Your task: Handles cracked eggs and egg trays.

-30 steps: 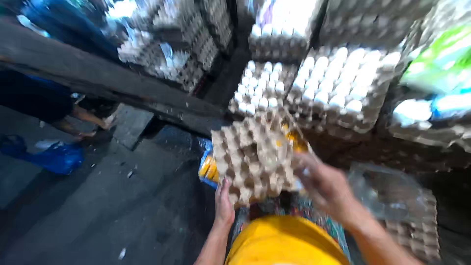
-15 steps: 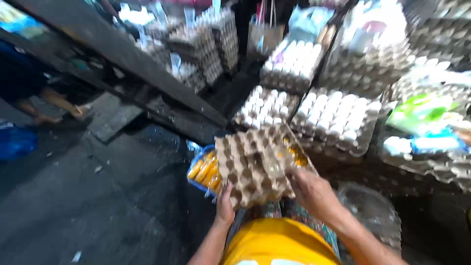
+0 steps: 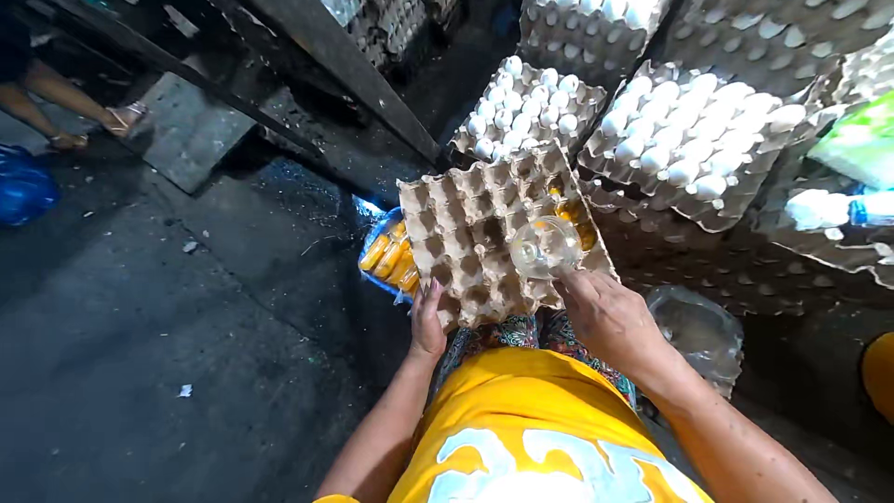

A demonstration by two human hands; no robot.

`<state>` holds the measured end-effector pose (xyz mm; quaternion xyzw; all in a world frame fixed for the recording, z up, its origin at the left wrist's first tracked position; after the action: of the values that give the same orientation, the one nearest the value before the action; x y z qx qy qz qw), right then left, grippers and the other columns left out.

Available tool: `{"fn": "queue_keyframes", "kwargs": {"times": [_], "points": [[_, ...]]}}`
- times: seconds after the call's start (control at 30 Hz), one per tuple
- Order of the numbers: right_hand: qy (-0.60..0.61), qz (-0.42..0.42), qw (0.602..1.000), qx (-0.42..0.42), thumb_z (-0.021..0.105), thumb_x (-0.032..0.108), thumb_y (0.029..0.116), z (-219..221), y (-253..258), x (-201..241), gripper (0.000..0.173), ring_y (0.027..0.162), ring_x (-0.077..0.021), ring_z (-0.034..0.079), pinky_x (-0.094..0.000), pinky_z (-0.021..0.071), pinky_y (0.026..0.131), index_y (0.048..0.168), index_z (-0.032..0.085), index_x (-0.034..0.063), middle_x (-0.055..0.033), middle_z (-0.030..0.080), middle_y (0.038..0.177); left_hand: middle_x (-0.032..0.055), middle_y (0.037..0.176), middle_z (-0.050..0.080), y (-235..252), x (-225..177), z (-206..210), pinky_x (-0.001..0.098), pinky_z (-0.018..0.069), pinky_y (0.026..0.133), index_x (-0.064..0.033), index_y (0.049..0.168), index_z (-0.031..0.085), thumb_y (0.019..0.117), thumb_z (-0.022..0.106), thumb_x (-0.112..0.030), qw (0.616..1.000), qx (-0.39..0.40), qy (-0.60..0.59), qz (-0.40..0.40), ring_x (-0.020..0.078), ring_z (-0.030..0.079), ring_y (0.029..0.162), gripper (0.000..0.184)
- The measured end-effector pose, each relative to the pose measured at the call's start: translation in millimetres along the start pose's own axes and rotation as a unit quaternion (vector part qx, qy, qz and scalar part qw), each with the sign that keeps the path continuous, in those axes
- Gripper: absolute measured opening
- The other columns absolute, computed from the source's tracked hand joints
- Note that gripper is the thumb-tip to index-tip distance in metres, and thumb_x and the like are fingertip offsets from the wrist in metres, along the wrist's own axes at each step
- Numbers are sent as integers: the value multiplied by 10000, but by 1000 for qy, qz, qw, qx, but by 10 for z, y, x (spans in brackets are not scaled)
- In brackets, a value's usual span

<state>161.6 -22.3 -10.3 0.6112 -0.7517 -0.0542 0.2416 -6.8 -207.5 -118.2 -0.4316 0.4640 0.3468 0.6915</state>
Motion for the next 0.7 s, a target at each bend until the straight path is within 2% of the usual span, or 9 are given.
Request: {"fn": "queue_keyframes", "kwargs": {"times": [0.1, 0.17, 0.23, 0.3, 0.4, 0.47, 0.57, 0.63, 0.7], "points": [[28, 36, 999, -11, 559, 78, 1003, -22, -7, -67, 182, 843, -340, 728, -470, 608, 712, 1101, 694, 5, -165, 710, 901, 128, 1251, 633, -5, -2, 5, 363, 555, 966, 7, 1429, 462, 1050, 407, -299, 1000, -1, 25, 5, 146, 644, 1112, 490], [93, 77, 992, -40, 572, 77, 1007, -110, -53, -159, 181, 871, -294, 721, -452, 608, 770, 1110, 697, -4, -159, 714, 951, 124, 1232, 642, -13, -20, 23, 367, 555, 967, 8, 1406, 485, 1065, 399, -276, 999, -4, 39, 5, 147, 647, 1106, 452], [178, 135, 972, -75, 574, 86, 1021, -230, -189, -316, 204, 850, -189, 697, -363, 598, 774, 1166, 673, -18, -131, 715, 1000, 114, 1229, 643, -16, -35, 42, 379, 554, 965, -3, 1398, 499, 1073, 382, -267, 999, 4, 54, 2, 151, 646, 1101, 434], [289, 209, 926, -125, 540, 120, 1049, -325, -455, -546, 222, 775, -53, 653, -239, 573, 706, 1221, 626, 9, -37, 702, 971, 86, 1166, 656, 0, -36, 79, 373, 576, 921, -14, 1365, 508, 1081, 359, -272, 998, 8, 63, 7, 140, 665, 1046, 412], [443, 327, 808, -210, 495, 133, 1051, -415, -948, -908, 207, 819, -21, 655, -216, 573, 724, 1201, 635, 155, 82, 694, 969, 61, 1136, 673, 52, -51, 143, 369, 597, 897, -38, 1391, 474, 1104, 319, -287, 999, 23, 44, 9, 137, 686, 1020, 410], [508, 398, 713, -276, 449, 83, 1051, -369, -1324, -1165, 240, 808, -32, 667, -226, 587, 727, 1157, 649, 162, 79, 702, 941, 48, 1125, 682, 74, -65, 181, 360, 602, 885, -55, 1384, 481, 1109, 305, -286, 998, 25, 48, 9, 128, 693, 1010, 400], [593, 484, 532, -362, 317, 79, 1077, -110, -1856, -1552, 334, 703, -18, 637, -188, 557, 635, 1037, 632, 181, 71, 678, 843, 46, 1107, 688, 105, -87, 245, 360, 602, 874, -61, 1360, 503, 1115, 299, -297, 998, 28, 63, 11, 130, 697, 998, 396], [638, 500, 412, -415, 277, 153, 1104, 126, -2124, -1782, 326, 627, -17, 583, -158, 505, 574, 1005, 586, 180, 60, 622, 785, 46, 1135, 691, 106, -101, 285, 366, 600, 893, -76, 1383, 500, 1120, 293, -311, 997, 36, 63, 14, 134, 697, 1023, 409], [657, 496, 328, -463, 289, 189, 1106, 334, -2311, -1947, 302, 606, -33, 579, -161, 502, 562, 1009, 575, 165, 42, 611, 769, 38, 1144, 692, 87, -126, 323, 367, 600, 893, -94, 1389, 499, 1120, 284, -313, 997, 42, 58, 17, 137, 697, 1030, 408]]}}
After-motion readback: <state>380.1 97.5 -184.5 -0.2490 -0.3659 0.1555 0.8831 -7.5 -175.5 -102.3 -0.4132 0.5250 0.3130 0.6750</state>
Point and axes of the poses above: each hand's wrist, its own y-axis towards the middle knuckle, its own z-axis out of the palm, x = y × z, the point moved 2 cm from there along y, towards the middle knuckle
